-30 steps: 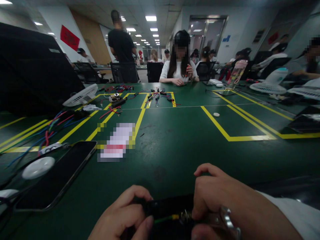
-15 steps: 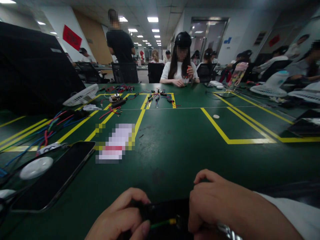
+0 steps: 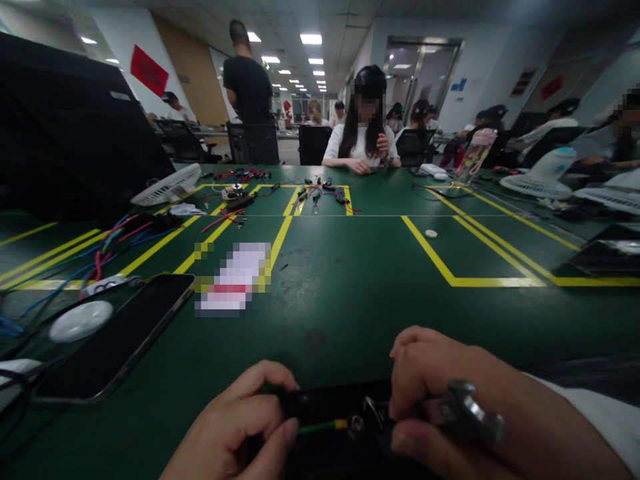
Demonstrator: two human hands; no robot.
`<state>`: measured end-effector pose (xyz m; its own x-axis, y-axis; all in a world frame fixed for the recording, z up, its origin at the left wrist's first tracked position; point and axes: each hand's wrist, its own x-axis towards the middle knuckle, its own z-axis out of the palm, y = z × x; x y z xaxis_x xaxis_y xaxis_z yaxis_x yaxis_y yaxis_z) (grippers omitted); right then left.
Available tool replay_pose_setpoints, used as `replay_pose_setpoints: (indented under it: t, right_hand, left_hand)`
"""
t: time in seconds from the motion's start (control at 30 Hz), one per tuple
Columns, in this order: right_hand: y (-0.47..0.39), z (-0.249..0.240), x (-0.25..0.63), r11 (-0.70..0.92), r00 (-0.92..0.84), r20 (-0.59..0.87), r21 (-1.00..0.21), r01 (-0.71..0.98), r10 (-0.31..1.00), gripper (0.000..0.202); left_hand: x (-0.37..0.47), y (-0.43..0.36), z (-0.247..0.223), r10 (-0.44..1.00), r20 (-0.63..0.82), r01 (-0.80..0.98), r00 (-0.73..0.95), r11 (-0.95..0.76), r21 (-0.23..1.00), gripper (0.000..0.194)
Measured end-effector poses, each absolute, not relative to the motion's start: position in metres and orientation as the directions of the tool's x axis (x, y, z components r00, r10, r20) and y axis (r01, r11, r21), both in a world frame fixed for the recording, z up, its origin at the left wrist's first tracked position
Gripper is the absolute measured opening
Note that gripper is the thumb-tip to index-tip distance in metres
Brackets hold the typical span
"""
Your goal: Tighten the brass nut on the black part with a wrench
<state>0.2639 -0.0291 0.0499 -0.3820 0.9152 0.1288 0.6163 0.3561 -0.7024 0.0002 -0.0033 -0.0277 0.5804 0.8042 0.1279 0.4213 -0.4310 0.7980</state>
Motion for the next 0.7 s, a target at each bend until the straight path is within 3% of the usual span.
replay_pose_setpoints:
  t: [0.17, 0.27, 0.57, 0.7]
  right_hand:
    - [-0.026, 0.043, 0.258, 0.416, -0.470, 0.089, -0.628, 0.658, 0.878, 0.018]
    - [-0.025, 0.041, 0.257, 0.479, -0.516, 0.140, -0.627, 0.615, 0.845, 0.019]
    - [-0.025, 0.036, 0.250, 0.344, -0.477, -0.065, -0.607, 0.716, 0.877, 0.017]
    - [-0.019, 0.040, 0.256, 0.477, -0.598, 0.004, -0.608, 0.634, 0.801, 0.016]
  left_hand:
    - [0.000, -0.004, -0.028, 0.812, 0.129, 0.438, 0.569, -0.432, 0.788, 0.027]
    - [0.001, -0.004, -0.026, 0.814, 0.127, 0.445, 0.567, -0.432, 0.784, 0.026]
    - [0.002, -0.004, -0.024, 0.813, 0.131, 0.442, 0.568, -0.436, 0.784, 0.026]
    - [0.003, -0.004, -0.022, 0.817, 0.129, 0.449, 0.562, -0.432, 0.782, 0.027]
